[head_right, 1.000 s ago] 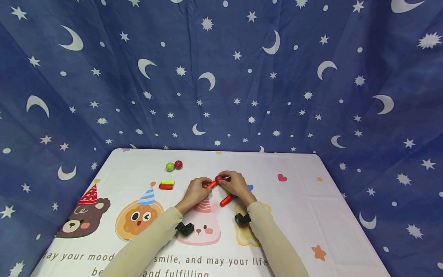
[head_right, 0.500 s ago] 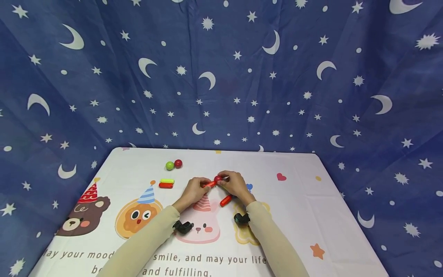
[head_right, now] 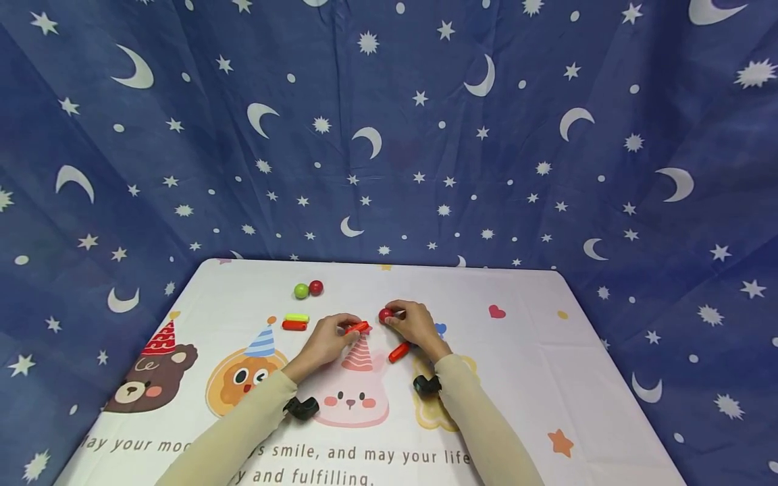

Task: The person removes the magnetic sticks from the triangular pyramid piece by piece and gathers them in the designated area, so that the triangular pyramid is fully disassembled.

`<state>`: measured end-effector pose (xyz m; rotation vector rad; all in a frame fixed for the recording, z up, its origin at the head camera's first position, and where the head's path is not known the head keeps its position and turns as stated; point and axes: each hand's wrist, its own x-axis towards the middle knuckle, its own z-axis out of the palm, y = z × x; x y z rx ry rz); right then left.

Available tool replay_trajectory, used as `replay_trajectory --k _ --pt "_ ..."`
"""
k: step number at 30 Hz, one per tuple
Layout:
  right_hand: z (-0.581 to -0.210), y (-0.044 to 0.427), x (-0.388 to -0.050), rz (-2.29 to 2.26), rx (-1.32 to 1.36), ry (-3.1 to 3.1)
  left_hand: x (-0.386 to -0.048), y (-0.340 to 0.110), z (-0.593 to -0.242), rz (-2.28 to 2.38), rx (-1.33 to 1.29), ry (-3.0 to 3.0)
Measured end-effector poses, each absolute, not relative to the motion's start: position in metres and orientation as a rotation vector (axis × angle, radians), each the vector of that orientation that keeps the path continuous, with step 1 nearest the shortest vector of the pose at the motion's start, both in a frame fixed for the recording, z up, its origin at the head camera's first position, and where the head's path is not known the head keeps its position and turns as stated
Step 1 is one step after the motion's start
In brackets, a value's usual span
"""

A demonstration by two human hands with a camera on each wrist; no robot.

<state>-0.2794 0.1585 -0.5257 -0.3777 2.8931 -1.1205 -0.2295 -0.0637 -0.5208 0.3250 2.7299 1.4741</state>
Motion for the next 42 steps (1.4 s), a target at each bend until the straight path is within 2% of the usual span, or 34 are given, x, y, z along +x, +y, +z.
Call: replay_trajectory --k 19,42 --pt "-0.526 0.158 -0.279 -1.128 -0.326 2.872 -0.213 -0.101 -0.506 1.467 0.277 2.779" --pt "-0.527 0.159 -0.279 -1.148 -0.346 2.871 -0.199 -0.154 -0.507 1.451 0.197 2.852"
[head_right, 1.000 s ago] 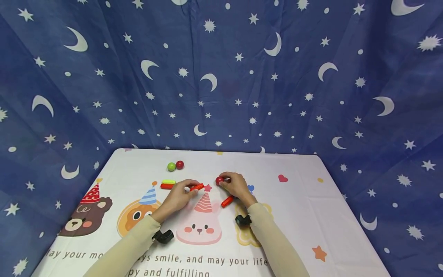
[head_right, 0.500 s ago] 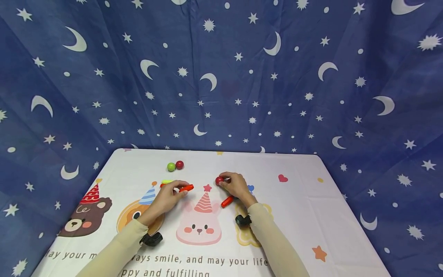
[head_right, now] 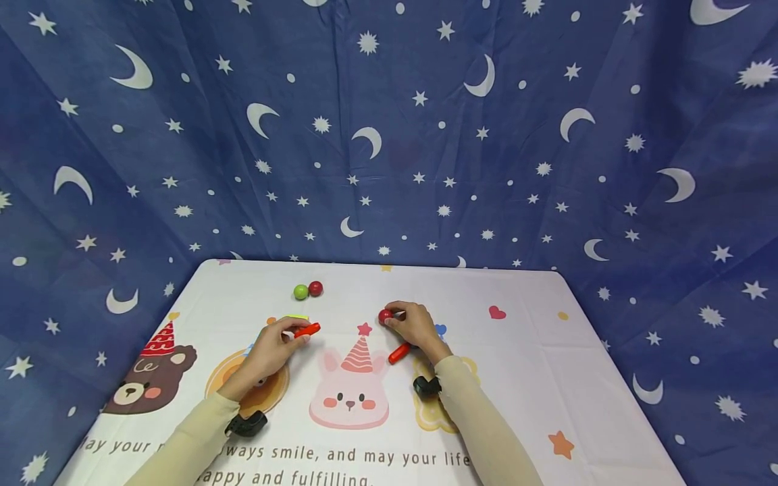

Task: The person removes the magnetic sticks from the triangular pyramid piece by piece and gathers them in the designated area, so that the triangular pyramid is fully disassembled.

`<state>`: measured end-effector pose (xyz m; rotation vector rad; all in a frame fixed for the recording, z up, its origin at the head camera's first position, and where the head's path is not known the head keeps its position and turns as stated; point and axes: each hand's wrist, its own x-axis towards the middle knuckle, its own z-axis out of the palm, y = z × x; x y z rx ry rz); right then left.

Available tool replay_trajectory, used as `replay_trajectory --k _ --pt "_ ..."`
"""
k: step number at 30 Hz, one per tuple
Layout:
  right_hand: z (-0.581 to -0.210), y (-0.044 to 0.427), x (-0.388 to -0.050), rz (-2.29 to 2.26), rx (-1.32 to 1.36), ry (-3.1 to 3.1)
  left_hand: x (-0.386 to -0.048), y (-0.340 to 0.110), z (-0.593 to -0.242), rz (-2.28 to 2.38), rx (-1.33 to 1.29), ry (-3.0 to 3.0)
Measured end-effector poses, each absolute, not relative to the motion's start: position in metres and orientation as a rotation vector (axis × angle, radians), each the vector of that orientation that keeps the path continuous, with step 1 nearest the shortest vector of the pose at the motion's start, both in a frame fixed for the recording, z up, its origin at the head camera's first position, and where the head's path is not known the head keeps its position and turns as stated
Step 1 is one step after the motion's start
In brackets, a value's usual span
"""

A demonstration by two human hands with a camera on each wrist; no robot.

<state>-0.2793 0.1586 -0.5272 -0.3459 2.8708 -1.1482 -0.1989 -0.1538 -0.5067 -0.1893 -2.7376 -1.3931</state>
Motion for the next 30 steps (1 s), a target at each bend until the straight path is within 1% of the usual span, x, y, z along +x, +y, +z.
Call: replay_trajectory --k 10,17,30 --pt "-0.526 0.158 -0.28 -1.142 -0.342 2.869 -0.198 -0.179 -0.508 -1.283 -0.201 -2.735" --pt "-0.526 0.157 -0.279 -1.132 -0.323 2.874 -0.206 -0.195 -0.512 -1.212 -0.251 -2.746" --pt "-0.527 0.158 -0.279 -1.125 -0.327 2.878 -0.221 -0.205 -0.516 -1.046 -0.277 -2.871"
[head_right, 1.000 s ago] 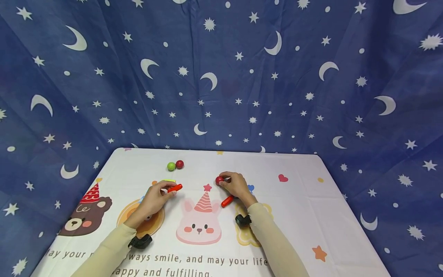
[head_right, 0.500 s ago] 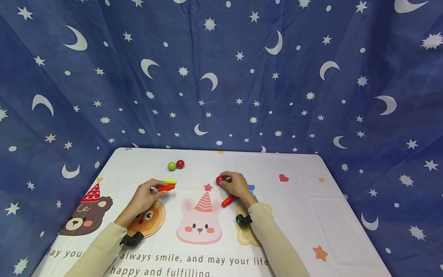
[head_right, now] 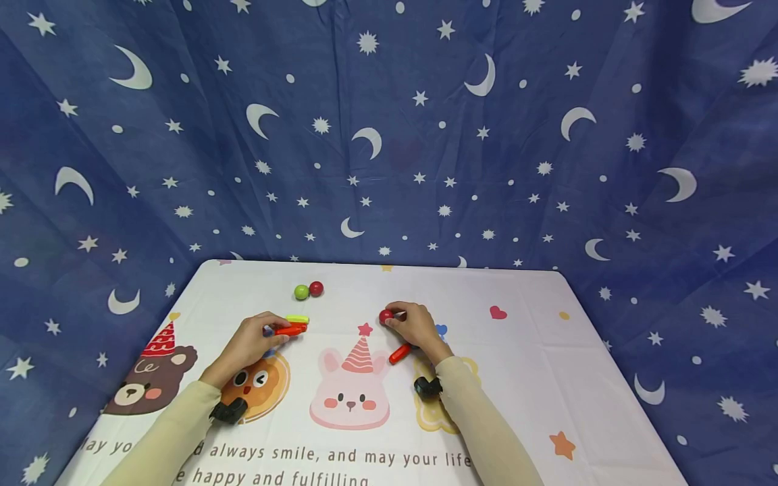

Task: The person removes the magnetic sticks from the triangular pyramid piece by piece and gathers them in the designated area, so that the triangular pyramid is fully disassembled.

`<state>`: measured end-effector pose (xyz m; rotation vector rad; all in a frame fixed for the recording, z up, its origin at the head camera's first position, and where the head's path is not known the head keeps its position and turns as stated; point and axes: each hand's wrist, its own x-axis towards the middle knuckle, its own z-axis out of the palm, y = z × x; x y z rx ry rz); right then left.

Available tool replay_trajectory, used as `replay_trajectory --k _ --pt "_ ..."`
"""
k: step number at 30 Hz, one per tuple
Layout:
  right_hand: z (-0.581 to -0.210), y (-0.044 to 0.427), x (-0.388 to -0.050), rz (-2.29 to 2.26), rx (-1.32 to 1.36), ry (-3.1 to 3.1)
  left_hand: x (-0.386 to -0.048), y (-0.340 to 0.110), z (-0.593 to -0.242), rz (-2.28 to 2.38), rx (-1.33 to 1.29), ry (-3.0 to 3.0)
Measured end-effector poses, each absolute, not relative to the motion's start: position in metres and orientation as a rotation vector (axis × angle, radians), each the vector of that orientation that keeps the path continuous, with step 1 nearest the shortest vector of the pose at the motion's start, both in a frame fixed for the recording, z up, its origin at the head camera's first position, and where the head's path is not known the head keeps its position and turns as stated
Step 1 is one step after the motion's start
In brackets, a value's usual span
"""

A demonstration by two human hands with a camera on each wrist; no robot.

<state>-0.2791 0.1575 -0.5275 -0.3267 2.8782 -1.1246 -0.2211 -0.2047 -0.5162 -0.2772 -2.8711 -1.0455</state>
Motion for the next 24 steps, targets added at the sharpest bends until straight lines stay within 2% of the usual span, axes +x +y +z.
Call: replay_trajectory --k 24 --pt "-0.5291 0.1576 -0.28 -1.124 -0.329 2.888 -0.2304 -0.2056 -0.5226 -1.025 -0.328 -2.913"
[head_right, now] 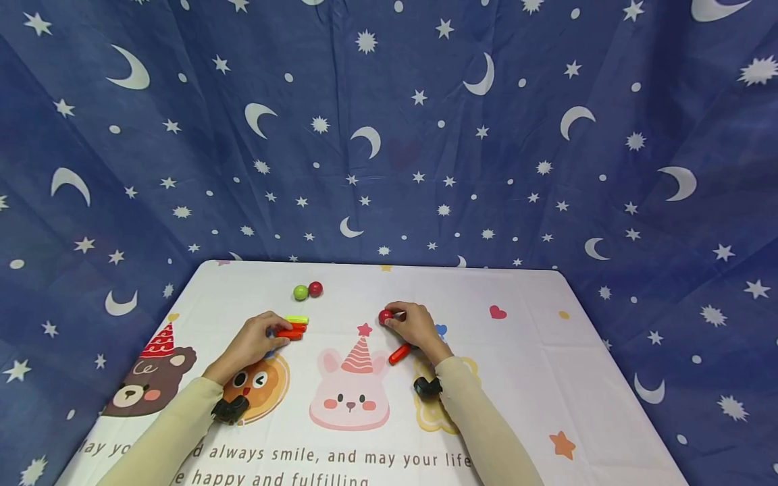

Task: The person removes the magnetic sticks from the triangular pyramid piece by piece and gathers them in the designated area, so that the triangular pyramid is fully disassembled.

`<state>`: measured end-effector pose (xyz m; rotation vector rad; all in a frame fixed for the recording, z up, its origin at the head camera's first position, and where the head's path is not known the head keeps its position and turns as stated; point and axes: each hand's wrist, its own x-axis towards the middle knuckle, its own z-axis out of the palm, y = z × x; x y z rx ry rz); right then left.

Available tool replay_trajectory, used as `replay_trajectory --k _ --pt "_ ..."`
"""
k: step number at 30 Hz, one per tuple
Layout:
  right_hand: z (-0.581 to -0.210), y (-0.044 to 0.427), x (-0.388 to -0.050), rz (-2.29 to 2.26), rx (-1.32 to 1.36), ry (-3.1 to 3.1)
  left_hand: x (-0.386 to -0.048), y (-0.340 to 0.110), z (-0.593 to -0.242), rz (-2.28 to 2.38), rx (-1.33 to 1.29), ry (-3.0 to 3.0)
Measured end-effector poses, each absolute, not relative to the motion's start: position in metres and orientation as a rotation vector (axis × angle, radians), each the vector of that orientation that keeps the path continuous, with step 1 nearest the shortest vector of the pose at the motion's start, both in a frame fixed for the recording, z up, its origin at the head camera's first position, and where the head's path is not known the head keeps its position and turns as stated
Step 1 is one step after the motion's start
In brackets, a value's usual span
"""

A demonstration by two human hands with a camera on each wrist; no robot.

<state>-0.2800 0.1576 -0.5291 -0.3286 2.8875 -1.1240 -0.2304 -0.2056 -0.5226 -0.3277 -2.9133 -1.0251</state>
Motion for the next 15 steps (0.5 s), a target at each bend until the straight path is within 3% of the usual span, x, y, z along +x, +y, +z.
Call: replay_trajectory --k 15 --pt "-0.5267 0.1566 -0.2776 -1.106 -0.321 2.891 -0.2294 -0.2075 -0.5255 -1.022 -0.274 -2.857"
